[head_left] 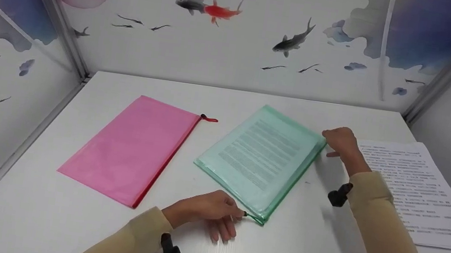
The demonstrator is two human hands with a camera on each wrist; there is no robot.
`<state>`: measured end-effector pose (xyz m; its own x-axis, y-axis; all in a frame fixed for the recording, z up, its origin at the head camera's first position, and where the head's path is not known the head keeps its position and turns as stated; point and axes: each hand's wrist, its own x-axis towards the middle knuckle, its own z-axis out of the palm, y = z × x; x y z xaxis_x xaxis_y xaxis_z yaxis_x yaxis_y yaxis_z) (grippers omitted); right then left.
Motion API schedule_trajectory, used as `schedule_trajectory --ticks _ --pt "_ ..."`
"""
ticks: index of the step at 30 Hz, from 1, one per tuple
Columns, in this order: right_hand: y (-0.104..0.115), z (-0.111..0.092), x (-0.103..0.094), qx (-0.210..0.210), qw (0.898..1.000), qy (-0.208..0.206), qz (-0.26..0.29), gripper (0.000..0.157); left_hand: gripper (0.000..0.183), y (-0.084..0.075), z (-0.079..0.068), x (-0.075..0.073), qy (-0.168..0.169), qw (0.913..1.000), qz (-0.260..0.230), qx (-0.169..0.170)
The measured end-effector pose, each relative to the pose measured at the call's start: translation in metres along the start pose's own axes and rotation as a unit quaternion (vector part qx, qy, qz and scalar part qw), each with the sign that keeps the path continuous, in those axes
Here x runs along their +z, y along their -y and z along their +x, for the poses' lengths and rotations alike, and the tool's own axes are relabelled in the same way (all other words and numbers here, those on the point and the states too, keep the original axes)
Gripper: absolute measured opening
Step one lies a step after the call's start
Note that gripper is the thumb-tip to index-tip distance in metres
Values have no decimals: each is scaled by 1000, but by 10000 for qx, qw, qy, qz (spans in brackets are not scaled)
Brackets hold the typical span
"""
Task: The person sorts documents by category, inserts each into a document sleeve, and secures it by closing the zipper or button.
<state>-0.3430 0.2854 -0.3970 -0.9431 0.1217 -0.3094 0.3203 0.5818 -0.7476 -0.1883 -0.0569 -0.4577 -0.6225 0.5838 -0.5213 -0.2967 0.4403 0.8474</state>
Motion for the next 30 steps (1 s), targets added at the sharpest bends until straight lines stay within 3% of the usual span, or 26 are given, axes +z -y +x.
schedule_trajectory --ticks 6,16,30 --pt "1 -11 9 -409 9975 -77 -577 59 24 -2 -1 -11 -174 9997 182 -5" --pt "-13 -30 7 -1228 9855 -331 -1123 51 23 1 -9 -37 -921 9948 443 -7" --pt "-41 -46 7 -2230 9646 -814 -1151 48 31 -4 -20 -80 -2423 9657 900 -228"
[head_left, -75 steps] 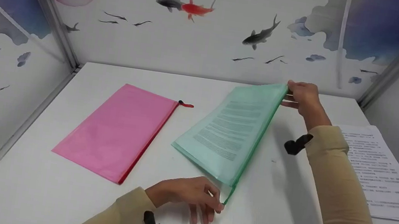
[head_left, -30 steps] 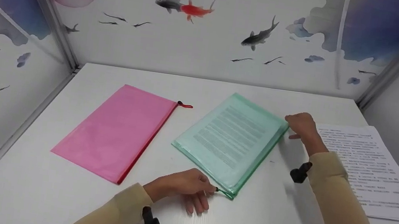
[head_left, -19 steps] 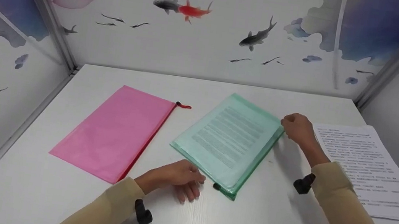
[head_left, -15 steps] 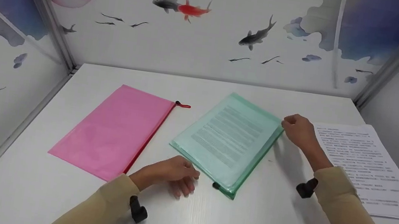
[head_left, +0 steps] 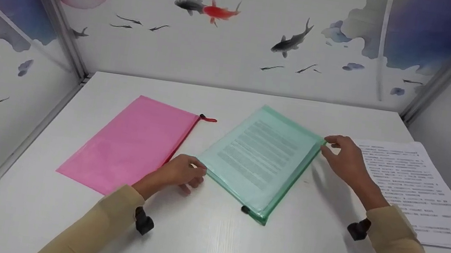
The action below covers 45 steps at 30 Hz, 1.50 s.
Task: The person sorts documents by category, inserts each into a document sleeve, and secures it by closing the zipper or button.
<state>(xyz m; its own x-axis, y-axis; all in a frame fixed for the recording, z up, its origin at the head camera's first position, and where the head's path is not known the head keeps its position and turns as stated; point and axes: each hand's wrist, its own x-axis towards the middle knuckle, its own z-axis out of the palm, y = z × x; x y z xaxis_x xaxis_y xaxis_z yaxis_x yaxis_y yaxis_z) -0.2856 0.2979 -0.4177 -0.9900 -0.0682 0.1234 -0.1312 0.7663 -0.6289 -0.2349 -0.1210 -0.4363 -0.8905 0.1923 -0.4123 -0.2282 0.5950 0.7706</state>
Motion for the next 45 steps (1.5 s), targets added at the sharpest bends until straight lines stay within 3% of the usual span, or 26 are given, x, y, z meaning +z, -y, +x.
schedule_trajectory --ticks 8,14,19,30,38,45 --pt "-13 -8 -21 38 9999 -64 -110 51 37 3 -1 -24 -772 9964 -18 358" --pt "-29 -14 -36 275 9996 -13 -85 60 42 12 0 -35 -1528 9863 213 575" --pt "-42 -22 -48 501 9987 58 -98 66 48 19 3 -41 -1863 9798 378 619" --pt "-72 -40 -73 878 9952 -158 -392 71 61 38 9 -56 -1909 9752 749 834" --pt "-97 -54 -88 1251 9903 -243 -564 67 71 51 13 -62 -1659 9777 1159 560" --pt "-117 -66 -104 1435 9877 -274 -558 61 76 49 9 -68 -1490 9772 1468 358"
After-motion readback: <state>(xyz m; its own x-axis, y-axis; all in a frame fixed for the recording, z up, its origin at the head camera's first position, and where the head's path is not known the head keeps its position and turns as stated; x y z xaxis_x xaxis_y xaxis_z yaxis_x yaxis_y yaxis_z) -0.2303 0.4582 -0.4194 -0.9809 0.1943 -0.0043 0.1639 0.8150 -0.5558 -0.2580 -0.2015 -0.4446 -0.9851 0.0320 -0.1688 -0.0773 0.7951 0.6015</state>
